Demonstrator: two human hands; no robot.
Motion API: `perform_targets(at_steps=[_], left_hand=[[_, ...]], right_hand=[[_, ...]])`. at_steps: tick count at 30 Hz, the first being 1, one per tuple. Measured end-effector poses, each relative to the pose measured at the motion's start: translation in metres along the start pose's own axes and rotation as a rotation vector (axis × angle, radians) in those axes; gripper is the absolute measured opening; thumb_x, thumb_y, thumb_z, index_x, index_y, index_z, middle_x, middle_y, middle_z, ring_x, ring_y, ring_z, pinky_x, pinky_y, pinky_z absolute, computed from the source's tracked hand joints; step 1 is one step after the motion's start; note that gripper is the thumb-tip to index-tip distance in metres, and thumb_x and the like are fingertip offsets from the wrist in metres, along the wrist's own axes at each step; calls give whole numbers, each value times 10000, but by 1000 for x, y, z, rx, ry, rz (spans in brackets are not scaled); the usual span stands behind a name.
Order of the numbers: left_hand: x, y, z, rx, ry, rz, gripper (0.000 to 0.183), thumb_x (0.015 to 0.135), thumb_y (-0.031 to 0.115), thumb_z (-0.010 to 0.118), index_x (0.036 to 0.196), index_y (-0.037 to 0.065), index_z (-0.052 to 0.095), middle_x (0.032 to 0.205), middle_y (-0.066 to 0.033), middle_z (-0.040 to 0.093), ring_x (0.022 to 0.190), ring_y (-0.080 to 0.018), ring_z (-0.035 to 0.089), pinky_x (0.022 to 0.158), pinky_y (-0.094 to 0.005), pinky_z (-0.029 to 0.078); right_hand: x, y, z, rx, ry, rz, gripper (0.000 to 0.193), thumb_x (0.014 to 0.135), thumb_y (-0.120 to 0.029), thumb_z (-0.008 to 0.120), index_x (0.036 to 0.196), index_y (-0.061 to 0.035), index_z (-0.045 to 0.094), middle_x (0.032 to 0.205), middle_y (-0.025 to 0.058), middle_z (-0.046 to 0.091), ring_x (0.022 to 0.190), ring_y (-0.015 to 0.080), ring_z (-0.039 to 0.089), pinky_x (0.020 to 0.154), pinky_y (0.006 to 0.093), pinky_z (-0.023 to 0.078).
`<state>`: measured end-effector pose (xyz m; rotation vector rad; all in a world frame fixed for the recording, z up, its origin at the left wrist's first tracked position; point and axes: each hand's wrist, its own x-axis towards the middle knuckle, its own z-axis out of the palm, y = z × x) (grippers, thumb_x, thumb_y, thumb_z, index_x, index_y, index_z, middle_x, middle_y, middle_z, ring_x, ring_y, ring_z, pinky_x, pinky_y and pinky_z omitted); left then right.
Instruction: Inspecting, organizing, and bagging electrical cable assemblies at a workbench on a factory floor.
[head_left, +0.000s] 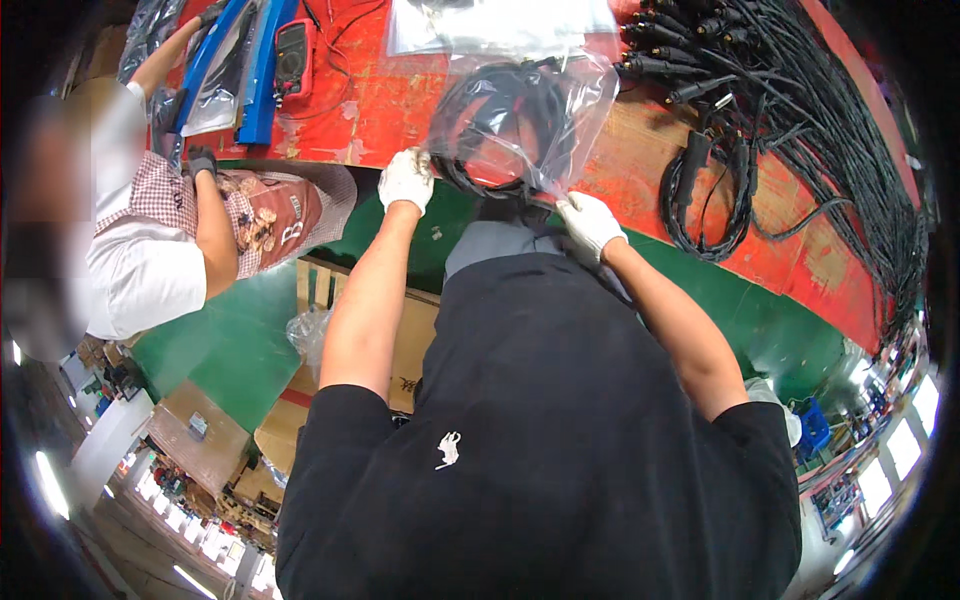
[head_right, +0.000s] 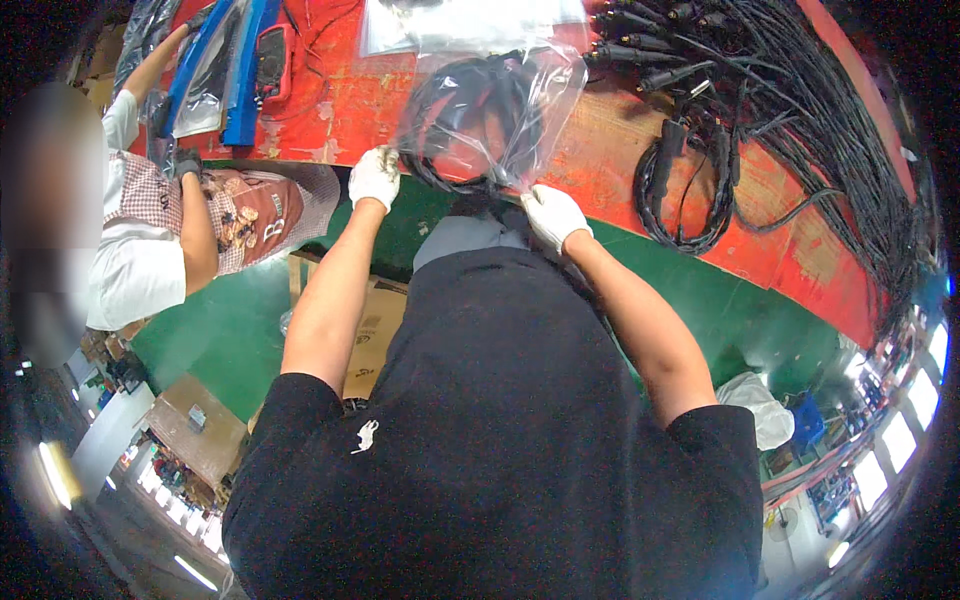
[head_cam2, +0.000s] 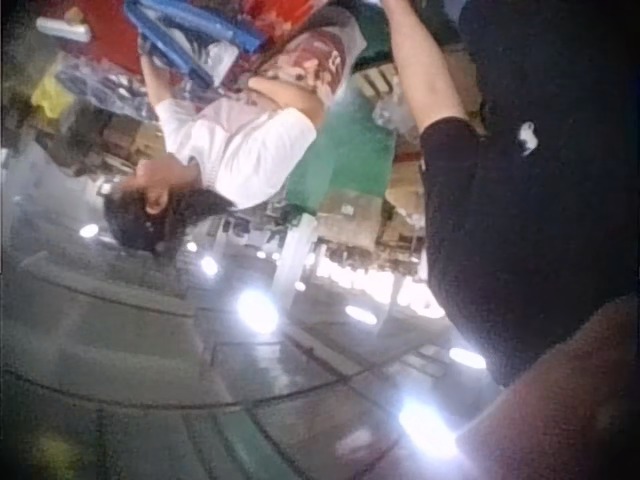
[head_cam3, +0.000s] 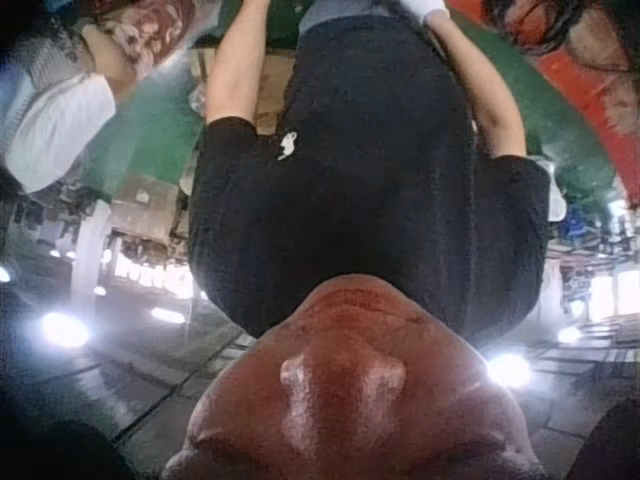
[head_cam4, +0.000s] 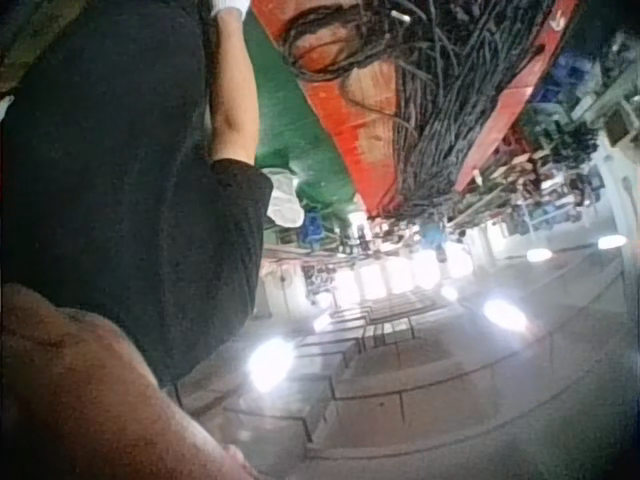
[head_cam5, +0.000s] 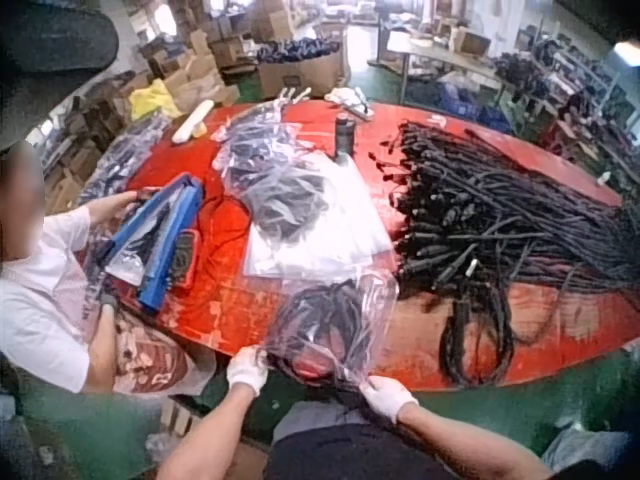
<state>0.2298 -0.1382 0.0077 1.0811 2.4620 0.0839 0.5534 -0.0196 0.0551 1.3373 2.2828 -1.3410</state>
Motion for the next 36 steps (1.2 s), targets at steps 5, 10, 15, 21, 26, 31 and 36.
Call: perform_targets(at_steps=[5,10,15,21,26,31,36], left_hand=[[3,-11,-50,-69,150,238,328,995,290,473,935,59,697,915,-206,692,906,-392,666,819,-481,519],[10,2,-164,-314,278,534,296,995,203,504,839,20,676,743,-153,664,716,-293,650,682,-409,490],[16,15,-221,-213,314,504,227,948,155,544,875,29,718,790,-131,701,741,-289,679,690,-381,520],[10,4,-234,-236,371,405,225,945,150,562,800,28,683,803,-151,688,783,-317,674,707,-396,521],[13,-22,-241,48,438,398,236,942,148,578,763,9,643,740,-159,652,740,-337,656,669,-419,499],[71,-38,-250,-41,487,281,268,941,255,595,849,35,715,844,-169,713,815,-359,687,741,-439,546],[160,-23,-293,71,472,295,382,986,305,478,855,49,730,863,-201,714,839,-364,694,759,-476,529]], right_hand=[[-17,-56,-84,672,-228,38,315,933,-257,547,796,12,634,710,87,638,588,159,602,529,327,478],[-20,-119,-183,931,-130,-129,269,940,-252,566,733,-79,564,626,53,570,480,154,530,447,299,403],[-3,-147,-220,1035,-116,-228,269,920,-296,550,743,-93,547,597,57,532,437,160,455,408,293,359],[25,-167,-218,916,-59,-186,326,917,-305,546,659,-110,504,576,62,535,423,167,474,405,289,355],[53,-195,-214,983,-80,-28,337,927,-325,552,664,-122,493,579,54,522,439,155,453,408,297,344],[121,-240,-227,984,-75,-216,307,958,-293,535,713,-112,494,597,38,510,468,154,462,430,307,373],[205,-301,-280,971,-24,-243,212,909,-227,598,760,-94,528,635,70,579,486,165,528,444,305,397]])
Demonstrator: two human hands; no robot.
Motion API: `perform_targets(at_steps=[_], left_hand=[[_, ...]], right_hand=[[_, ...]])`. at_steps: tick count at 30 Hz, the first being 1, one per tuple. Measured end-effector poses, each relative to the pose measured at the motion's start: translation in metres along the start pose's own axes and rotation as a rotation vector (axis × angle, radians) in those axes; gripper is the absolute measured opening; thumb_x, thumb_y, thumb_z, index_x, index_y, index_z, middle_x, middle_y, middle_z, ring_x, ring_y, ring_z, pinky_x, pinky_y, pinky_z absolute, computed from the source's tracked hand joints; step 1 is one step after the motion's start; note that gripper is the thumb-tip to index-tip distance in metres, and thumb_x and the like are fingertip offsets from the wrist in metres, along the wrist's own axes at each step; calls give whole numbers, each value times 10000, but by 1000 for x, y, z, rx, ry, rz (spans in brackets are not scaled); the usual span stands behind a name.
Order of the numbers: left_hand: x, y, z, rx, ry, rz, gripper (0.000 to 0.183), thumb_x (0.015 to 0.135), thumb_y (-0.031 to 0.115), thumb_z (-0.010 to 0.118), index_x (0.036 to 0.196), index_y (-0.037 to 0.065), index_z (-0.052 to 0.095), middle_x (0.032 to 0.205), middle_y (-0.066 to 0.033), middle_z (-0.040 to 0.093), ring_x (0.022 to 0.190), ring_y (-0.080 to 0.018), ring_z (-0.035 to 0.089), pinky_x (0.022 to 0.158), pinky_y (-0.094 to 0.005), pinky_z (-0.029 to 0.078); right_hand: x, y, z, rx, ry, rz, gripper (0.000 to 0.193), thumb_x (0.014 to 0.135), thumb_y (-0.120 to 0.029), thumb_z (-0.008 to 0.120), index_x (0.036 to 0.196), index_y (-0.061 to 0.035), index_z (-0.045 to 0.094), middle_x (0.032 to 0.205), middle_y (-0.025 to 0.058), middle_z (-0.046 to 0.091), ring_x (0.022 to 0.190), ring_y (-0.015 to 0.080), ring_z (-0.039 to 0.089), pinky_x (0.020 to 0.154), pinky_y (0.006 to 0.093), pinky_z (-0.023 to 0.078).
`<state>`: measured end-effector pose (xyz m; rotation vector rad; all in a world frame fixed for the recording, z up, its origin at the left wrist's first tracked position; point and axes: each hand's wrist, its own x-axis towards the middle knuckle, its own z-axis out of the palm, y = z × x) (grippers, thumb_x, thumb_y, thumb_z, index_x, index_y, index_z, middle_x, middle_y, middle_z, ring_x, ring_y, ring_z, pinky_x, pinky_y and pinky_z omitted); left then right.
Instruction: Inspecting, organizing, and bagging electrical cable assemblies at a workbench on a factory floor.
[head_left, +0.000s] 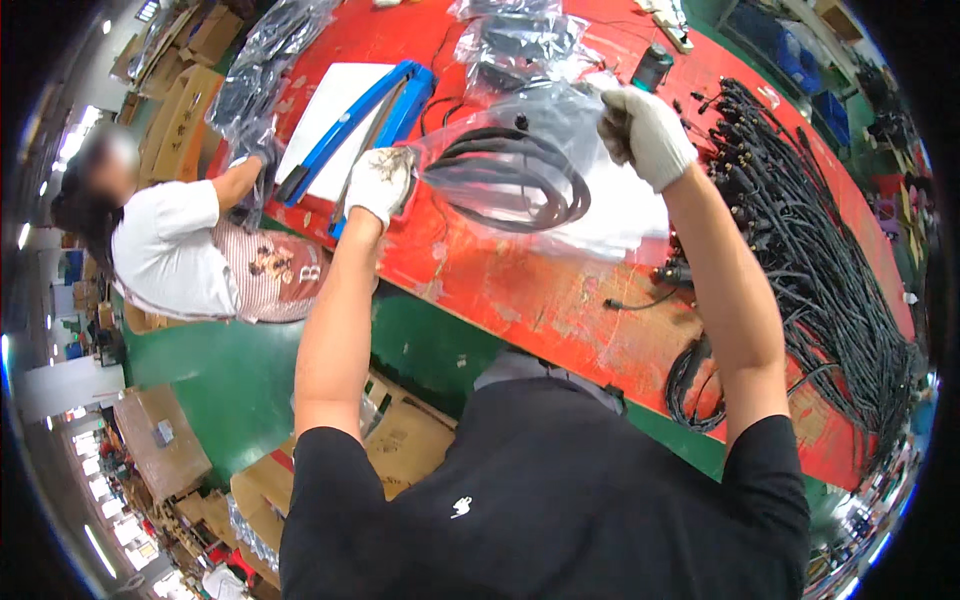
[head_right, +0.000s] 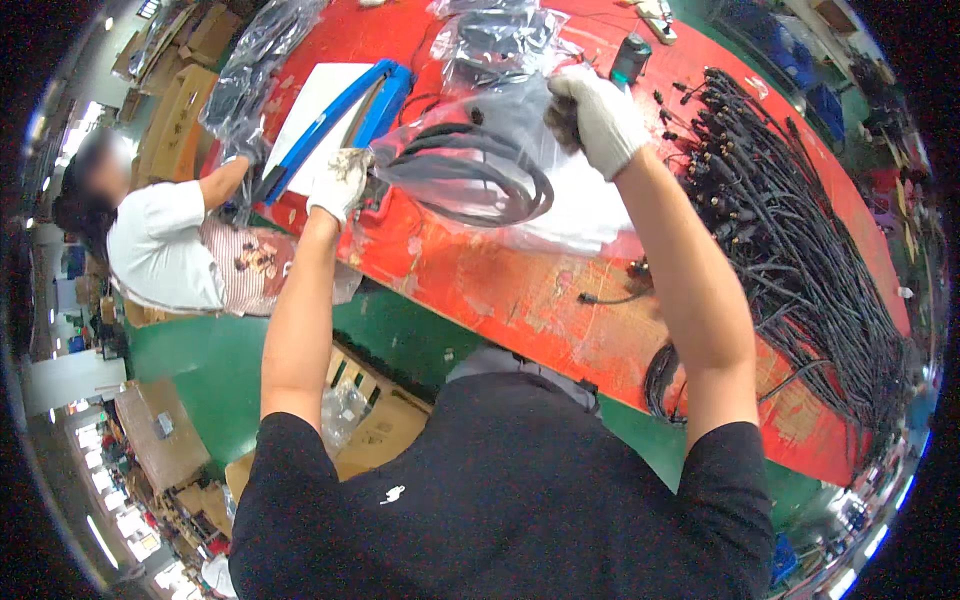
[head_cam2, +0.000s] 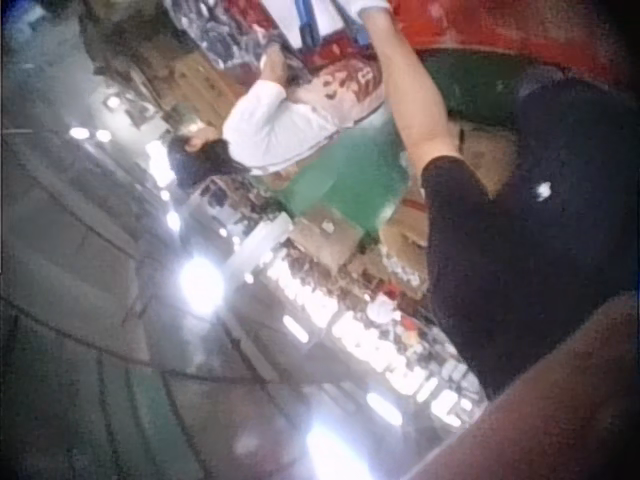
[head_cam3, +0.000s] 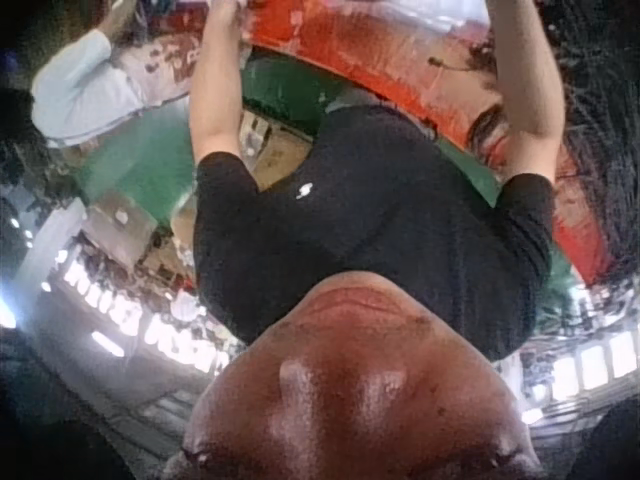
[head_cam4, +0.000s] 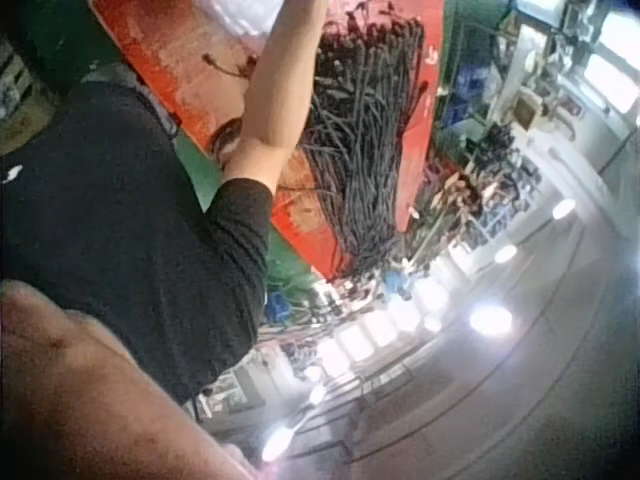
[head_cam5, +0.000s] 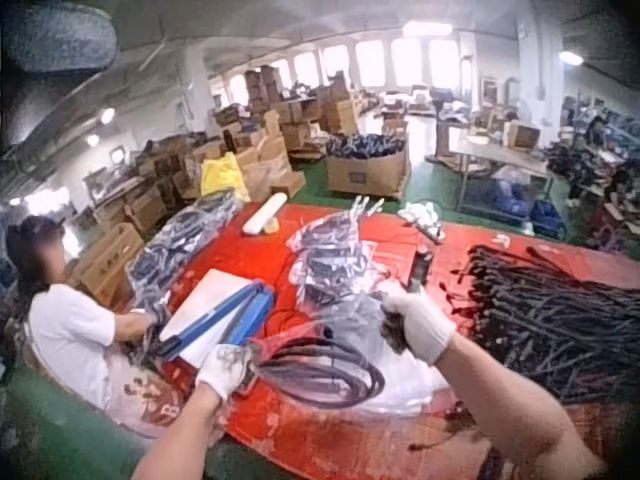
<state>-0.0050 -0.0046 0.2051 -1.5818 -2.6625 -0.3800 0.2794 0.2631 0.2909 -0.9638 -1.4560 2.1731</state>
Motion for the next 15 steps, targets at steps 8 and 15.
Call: perform_targets(at_steps=[8,15], left_hand=[[234,7,-12,277,51,105,509,1030,340,348,868,58,740,949,-212,726,914,-355,712,858,-488,535],[261,-7,132,-802,-223,-427,430,1045,345,390,957,81,717,865,-106,737,697,-217,711,657,-374,567]], right_hand=[[134,-126,-28,-147,256,-156,318,887,-281,596,637,-104,512,565,101,543,437,230,500,423,366,369],[144,9,-87,-1062,128,-295,211,859,-266,592,855,-65,658,821,163,665,787,331,635,709,425,493]])
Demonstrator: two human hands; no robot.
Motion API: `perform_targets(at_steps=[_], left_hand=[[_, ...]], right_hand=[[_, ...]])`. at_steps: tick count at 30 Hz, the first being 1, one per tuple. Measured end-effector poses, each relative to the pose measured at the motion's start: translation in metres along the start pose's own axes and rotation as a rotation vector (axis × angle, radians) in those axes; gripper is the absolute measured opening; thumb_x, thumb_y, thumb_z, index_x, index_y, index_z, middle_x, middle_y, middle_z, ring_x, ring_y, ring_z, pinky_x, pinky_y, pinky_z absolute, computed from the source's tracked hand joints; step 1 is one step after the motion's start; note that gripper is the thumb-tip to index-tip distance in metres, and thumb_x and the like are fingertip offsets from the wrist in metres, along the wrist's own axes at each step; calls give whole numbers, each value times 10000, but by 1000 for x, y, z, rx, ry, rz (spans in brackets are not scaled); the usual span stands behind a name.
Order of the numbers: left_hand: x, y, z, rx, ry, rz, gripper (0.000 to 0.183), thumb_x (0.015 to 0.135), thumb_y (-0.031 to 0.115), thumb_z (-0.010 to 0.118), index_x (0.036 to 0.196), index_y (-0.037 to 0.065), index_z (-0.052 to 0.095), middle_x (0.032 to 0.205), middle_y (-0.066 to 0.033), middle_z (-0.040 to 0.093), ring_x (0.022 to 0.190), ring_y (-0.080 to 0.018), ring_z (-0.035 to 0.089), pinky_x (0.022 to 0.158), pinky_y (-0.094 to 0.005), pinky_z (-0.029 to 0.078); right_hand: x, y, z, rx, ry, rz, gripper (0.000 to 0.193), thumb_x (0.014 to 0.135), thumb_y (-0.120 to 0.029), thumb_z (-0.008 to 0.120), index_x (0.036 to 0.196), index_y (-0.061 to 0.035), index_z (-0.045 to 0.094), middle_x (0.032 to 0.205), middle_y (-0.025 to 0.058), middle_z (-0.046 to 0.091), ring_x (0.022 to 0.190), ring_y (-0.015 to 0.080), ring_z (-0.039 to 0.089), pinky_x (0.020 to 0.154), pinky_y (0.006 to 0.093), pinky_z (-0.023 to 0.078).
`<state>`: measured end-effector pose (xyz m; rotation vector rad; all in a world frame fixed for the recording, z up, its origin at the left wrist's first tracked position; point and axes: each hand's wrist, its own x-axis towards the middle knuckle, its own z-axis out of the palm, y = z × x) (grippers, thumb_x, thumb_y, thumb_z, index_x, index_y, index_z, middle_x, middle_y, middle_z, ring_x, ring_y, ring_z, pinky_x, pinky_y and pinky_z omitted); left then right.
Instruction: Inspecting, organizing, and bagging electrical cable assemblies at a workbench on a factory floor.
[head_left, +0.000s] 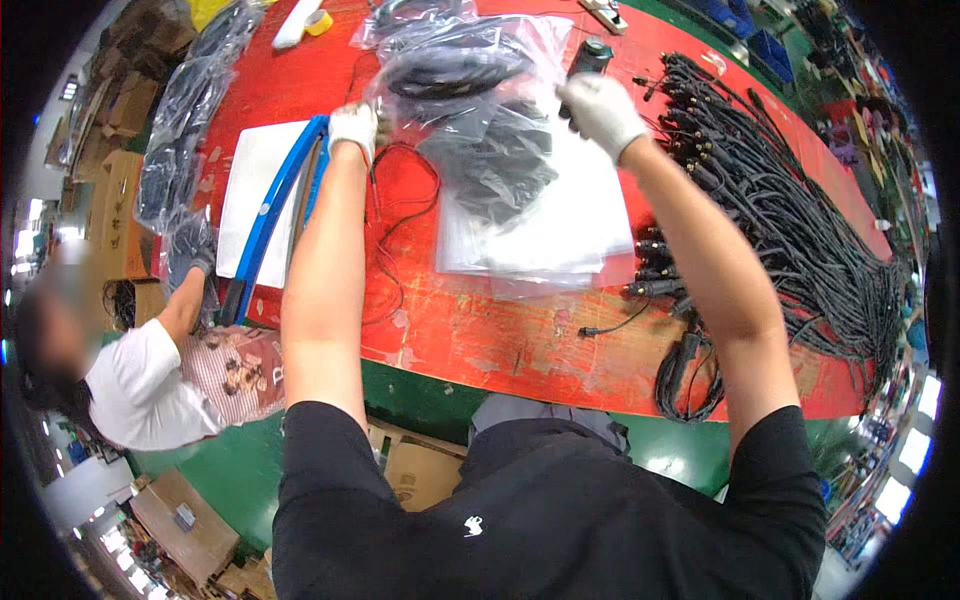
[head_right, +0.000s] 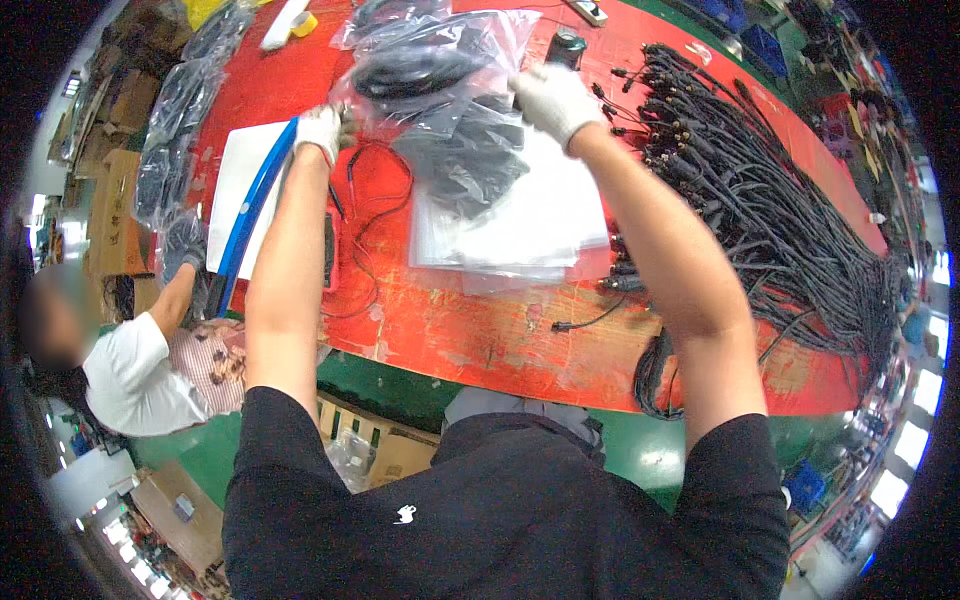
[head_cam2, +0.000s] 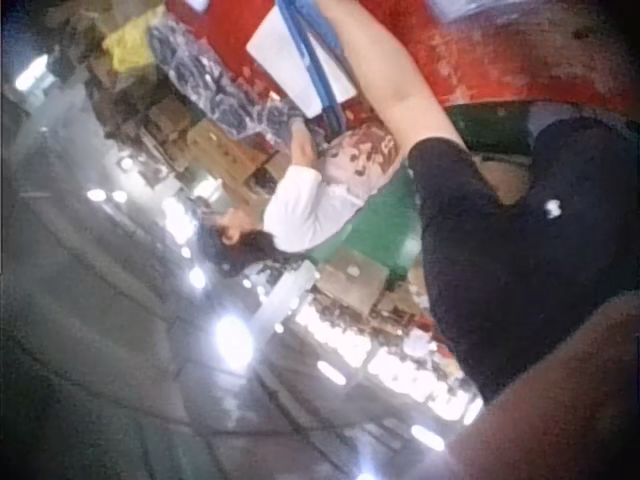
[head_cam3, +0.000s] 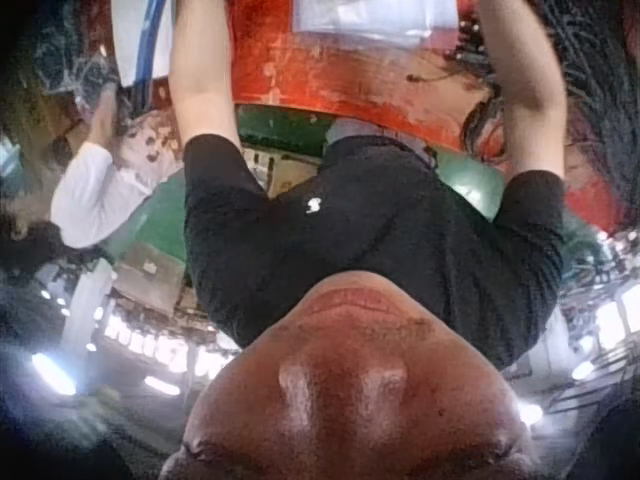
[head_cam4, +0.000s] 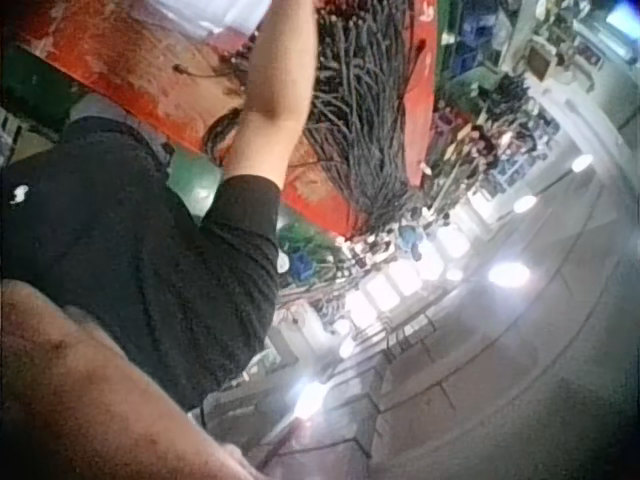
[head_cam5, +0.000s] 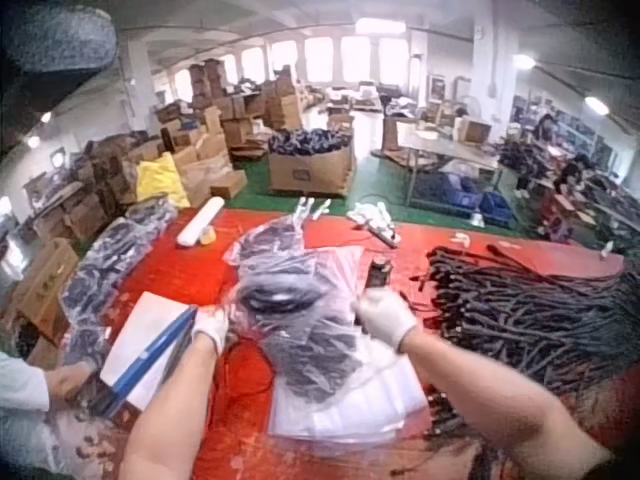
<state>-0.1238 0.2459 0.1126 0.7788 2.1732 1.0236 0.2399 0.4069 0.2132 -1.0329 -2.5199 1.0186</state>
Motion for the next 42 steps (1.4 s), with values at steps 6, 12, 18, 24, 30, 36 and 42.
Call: perform_targets(at_steps=[6,12,18,24,30,36,42], left_hand=[[8,-93,78,-634,40,-507,299,1060,249,408,1065,25,606,918,-131,688,741,-267,696,550,-366,570],[-10,-130,80,-633,127,-290,295,1052,238,439,1141,21,619,1032,-161,691,855,-303,697,687,-395,598],[-128,-120,124,-666,329,-31,186,982,222,569,935,67,663,850,-83,625,723,-181,579,649,-348,496],[-371,-61,258,-545,-110,195,234,969,44,574,1191,9,639,1118,-95,675,992,-193,650,888,-278,543],[-522,16,414,263,-793,71,811,876,501,727,1440,-20,467,1349,-277,584,1229,-382,603,1053,-435,471],[-584,64,537,657,-469,-83,996,807,475,780,1520,-31,305,1441,-324,464,1305,-458,509,1104,-468,433],[-580,52,543,643,-404,-233,749,812,401,755,1338,-63,492,1328,-340,543,1275,-455,530,1066,-460,457]], right_hand=[[-46,76,133,-25,-126,374,396,908,-310,510,1077,-9,703,1133,283,671,1076,467,619,979,497,458],[-121,95,150,-148,-194,309,428,979,-405,525,1114,-38,697,1084,218,700,1013,376,674,908,460,516],[-340,70,127,101,-18,321,385,996,-412,502,922,-55,627,923,215,681,907,434,645,828,518,501],[-549,109,68,-35,355,1029,356,965,-389,567,1069,-64,669,1052,210,683,1005,393,656,887,473,515],[-655,234,10,-176,476,1369,845,835,-538,706,1479,-67,429,1366,251,551,1276,404,534,1076,465,433],[-645,314,-6,-40,256,1119,799,835,-482,698,1449,-45,434,1363,280,553,1235,422,565,1036,462,464],[-667,316,-8,129,216,1029,571,796,-305,661,1252,-2,501,1085,315,668,1043,474,641,913,507,510]])
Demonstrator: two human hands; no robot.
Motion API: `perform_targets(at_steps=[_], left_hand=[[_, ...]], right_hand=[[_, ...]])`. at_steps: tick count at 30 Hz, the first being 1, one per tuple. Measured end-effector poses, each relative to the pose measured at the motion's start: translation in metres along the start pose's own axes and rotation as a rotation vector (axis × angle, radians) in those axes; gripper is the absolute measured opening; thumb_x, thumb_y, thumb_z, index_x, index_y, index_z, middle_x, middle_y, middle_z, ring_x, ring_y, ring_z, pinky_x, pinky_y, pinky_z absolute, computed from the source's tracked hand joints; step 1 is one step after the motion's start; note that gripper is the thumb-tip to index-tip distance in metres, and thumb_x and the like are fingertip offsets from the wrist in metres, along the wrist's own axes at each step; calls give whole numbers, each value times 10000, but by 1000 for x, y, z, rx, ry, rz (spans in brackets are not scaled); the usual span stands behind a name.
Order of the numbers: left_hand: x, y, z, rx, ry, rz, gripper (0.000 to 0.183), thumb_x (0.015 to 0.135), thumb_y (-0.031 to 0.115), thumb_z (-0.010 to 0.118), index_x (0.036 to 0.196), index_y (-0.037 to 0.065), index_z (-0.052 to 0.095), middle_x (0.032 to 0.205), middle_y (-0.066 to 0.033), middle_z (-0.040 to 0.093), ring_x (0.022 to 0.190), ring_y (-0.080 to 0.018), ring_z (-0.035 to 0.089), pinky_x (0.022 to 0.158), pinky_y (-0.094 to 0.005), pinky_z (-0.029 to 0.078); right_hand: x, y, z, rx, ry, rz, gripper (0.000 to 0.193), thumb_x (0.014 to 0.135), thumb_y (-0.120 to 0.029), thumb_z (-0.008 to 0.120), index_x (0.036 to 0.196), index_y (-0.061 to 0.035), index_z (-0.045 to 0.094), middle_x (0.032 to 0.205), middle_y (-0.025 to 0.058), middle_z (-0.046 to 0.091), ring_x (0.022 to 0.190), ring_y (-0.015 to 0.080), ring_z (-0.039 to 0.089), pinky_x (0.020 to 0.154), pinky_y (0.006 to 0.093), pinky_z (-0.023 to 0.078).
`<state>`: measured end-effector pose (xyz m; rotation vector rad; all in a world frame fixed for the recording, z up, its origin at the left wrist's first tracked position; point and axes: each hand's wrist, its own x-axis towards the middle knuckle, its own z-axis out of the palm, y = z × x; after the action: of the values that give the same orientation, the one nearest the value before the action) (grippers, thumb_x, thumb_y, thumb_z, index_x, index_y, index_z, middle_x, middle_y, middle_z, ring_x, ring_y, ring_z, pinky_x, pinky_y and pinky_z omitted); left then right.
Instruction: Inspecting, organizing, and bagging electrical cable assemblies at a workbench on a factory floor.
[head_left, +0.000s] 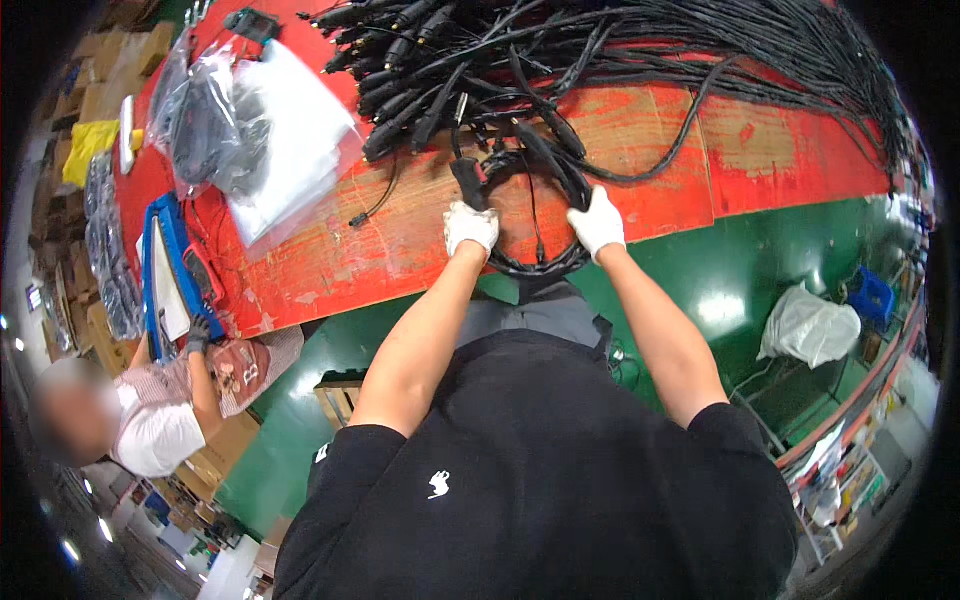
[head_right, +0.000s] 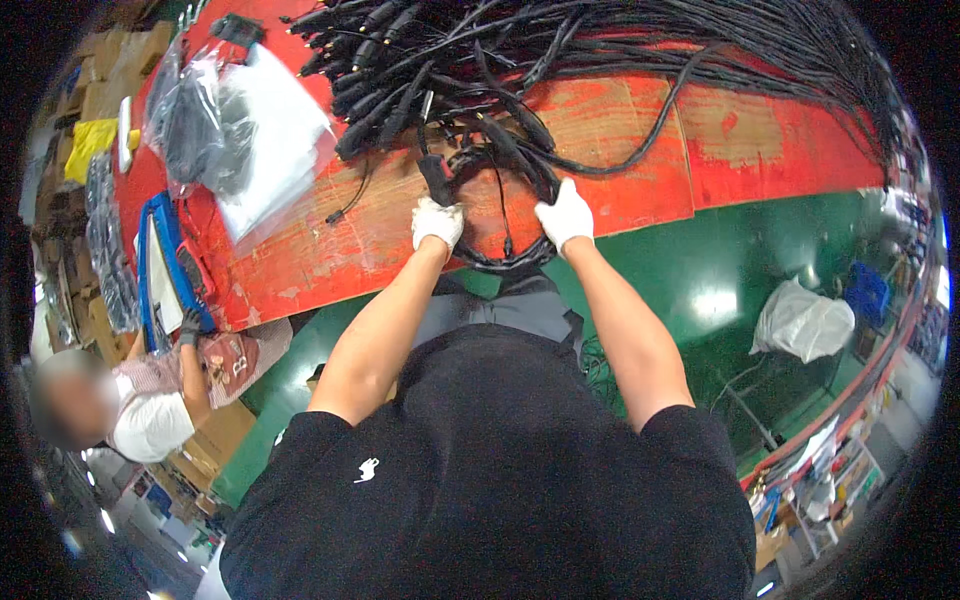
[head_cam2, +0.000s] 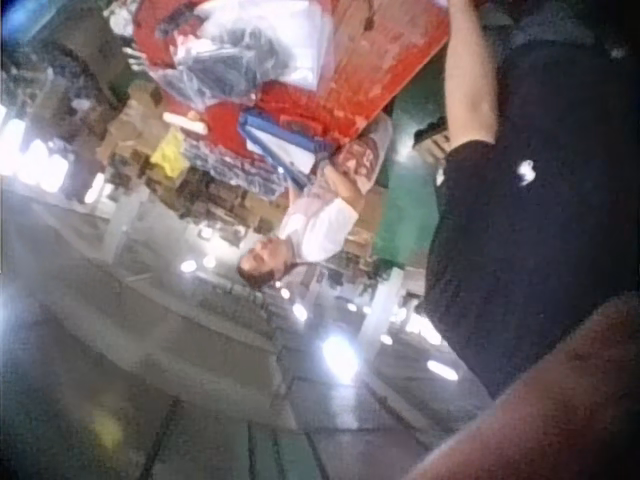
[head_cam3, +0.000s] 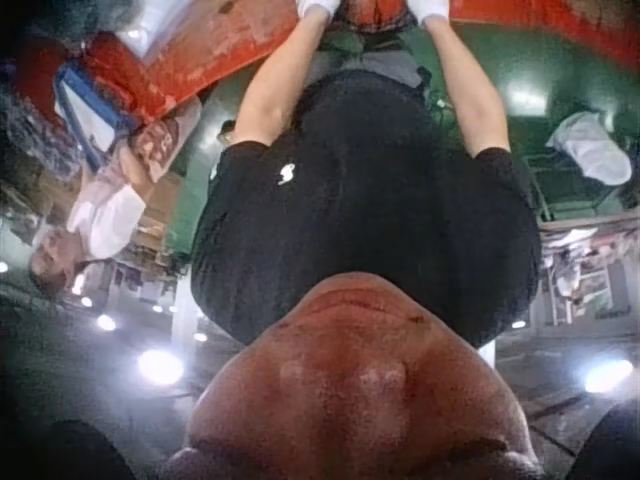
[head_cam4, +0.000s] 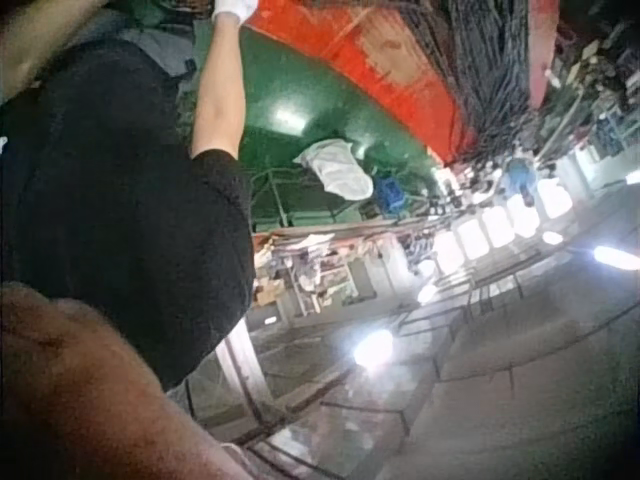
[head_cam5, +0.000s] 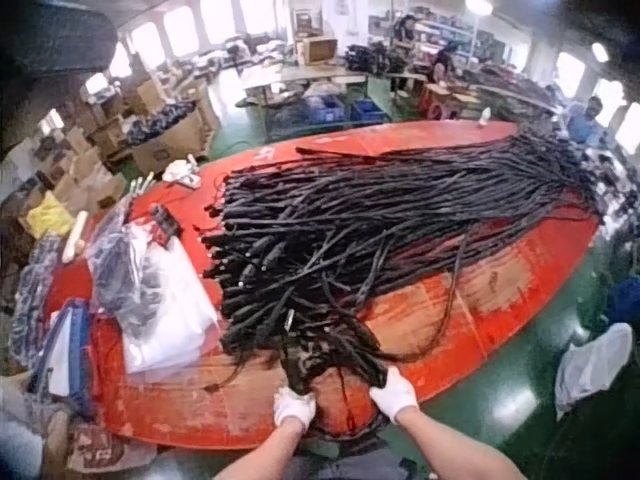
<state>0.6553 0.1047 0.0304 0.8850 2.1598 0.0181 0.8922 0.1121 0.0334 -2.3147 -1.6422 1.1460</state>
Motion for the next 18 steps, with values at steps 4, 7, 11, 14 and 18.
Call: perform_targets(at_steps=[4,7,11,14,18], left_hand=[[-17,-27,12,41,159,65,628,808,392,741,1201,-64,563,1176,-305,619,1124,-473,602,999,-480,494],[-35,-51,4,17,127,147,624,819,306,733,1278,-53,510,1261,-306,562,1194,-452,572,1020,-473,484],[-60,-82,-35,-181,310,199,596,773,202,757,1288,5,529,1241,-267,574,1160,-451,577,1001,-476,484],[-63,-108,-73,-283,326,64,540,766,161,759,1236,11,539,1175,-264,584,1106,-452,595,954,-497,491],[-43,-162,-128,-297,458,66,492,755,137,759,1185,6,559,1102,-250,607,1049,-451,612,907,-493,506]], right_hand=[[-36,11,17,146,68,-6,629,778,-308,689,1290,3,497,1136,299,661,1068,452,646,935,480,506],[-68,15,28,313,73,-19,615,825,-262,697,1332,5,472,1145,262,663,1067,408,658,947,439,503],[-96,-13,42,381,139,-154,644,870,-240,723,1382,12,424,1182,233,661,1061,363,667,953,420,499],[-103,-54,53,360,76,-282,636,873,-255,712,1379,4,427,1155,239,666,1047,362,672,942,419,504],[-109,-125,92,342,-54,-339,667,880,-322,692,1387,9,413,1177,288,661,1104,415,660,955,443,506]])
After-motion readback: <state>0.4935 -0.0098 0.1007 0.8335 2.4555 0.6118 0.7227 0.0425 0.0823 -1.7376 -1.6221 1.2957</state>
